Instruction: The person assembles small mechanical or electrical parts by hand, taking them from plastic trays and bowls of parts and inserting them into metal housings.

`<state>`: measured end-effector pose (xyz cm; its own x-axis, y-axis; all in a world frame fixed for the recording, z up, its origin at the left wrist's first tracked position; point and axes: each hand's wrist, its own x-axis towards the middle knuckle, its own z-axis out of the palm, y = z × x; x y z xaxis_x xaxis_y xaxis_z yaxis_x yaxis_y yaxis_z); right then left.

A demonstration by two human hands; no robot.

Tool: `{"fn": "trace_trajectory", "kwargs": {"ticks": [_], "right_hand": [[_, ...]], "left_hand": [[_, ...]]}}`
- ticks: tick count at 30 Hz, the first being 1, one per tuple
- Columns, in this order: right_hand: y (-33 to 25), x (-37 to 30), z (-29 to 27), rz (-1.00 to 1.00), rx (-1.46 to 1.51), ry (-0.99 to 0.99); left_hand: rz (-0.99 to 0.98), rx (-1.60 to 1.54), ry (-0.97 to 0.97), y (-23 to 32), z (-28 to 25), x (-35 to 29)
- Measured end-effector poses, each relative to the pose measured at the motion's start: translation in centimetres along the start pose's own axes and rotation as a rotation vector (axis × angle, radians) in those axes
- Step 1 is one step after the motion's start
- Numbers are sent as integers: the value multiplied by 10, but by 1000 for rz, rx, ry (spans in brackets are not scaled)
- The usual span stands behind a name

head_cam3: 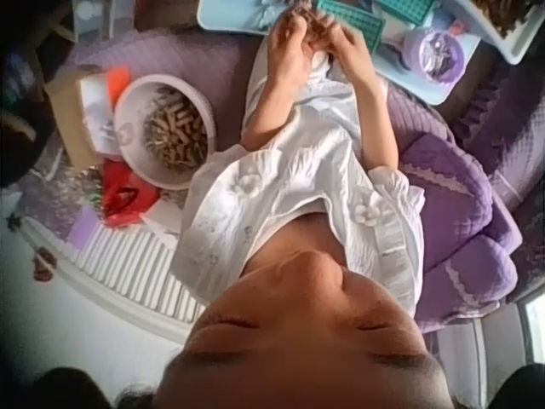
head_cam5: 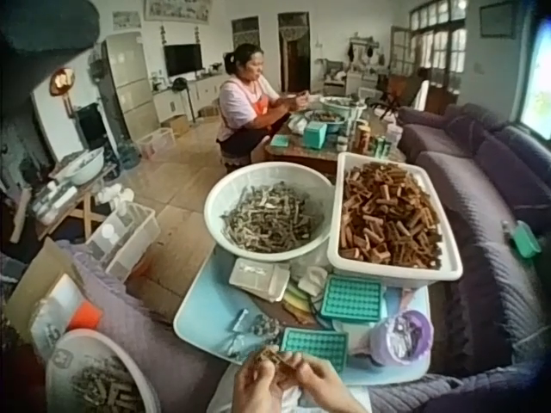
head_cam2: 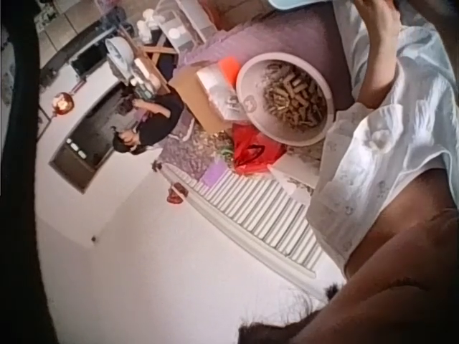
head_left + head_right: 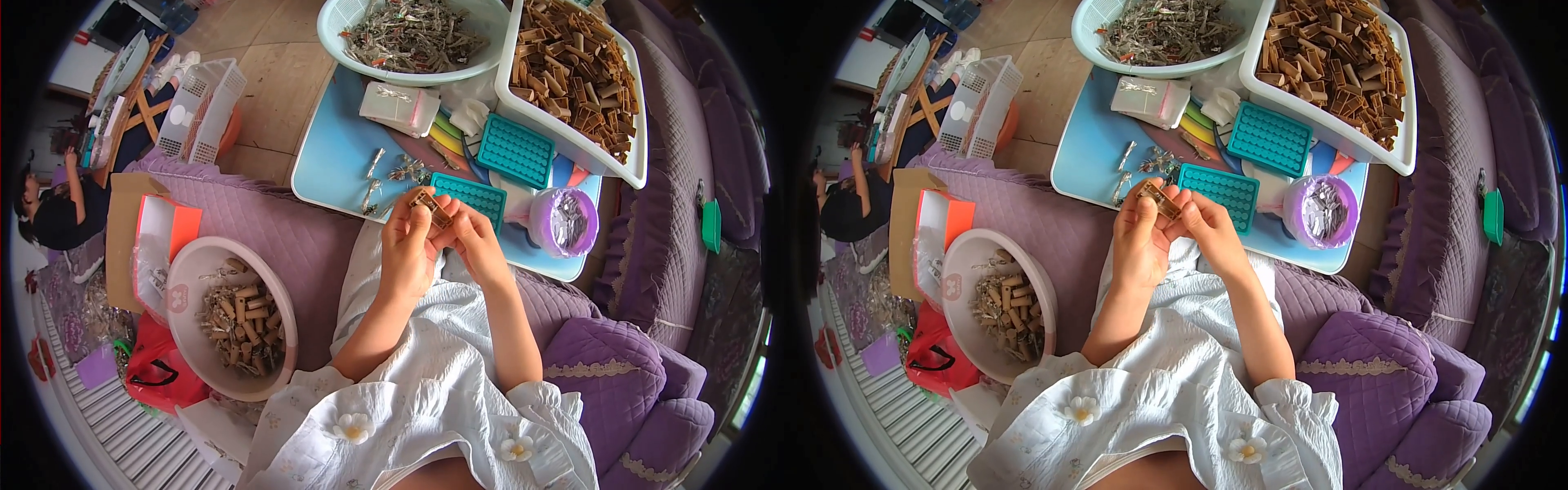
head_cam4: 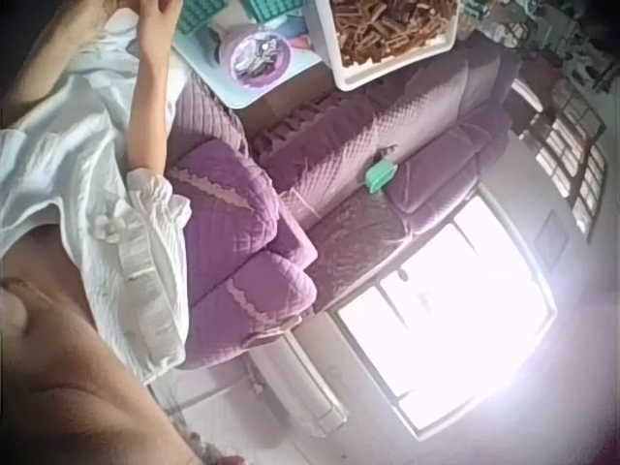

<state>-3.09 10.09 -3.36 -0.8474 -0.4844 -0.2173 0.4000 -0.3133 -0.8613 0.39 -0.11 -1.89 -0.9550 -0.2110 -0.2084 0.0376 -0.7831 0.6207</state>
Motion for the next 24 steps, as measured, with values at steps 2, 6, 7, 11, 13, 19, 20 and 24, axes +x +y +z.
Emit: {"fn": "trace_trajectory", "kwargs": {"ticks": [2,6,7,11,13,19,20,24], "right_hand": [[6,-1,-6,-25,-29,-54],[13,-1,-10,-74,149,-67],[14,-2,-12,-60,102,-54],[17,-5,-11,-39,13,-32],[18,-4,-10,-39,-24,-35],[9,1,-10,4,-226,14],[6,3,-12,0,-347,62],[3,12,-39,-219,-894,403]], "left_hand": [[22,-62,-15,8,2,-1],[24,-15,-39,21,-4,-2],[21,-37,-29,23,-2,-2],[57,82,-30,30,-4,-4],[55,124,-22,31,-5,-4],[120,282,53,28,-16,-3],[166,323,68,27,-19,-1],[273,470,152,33,-31,3]]}}
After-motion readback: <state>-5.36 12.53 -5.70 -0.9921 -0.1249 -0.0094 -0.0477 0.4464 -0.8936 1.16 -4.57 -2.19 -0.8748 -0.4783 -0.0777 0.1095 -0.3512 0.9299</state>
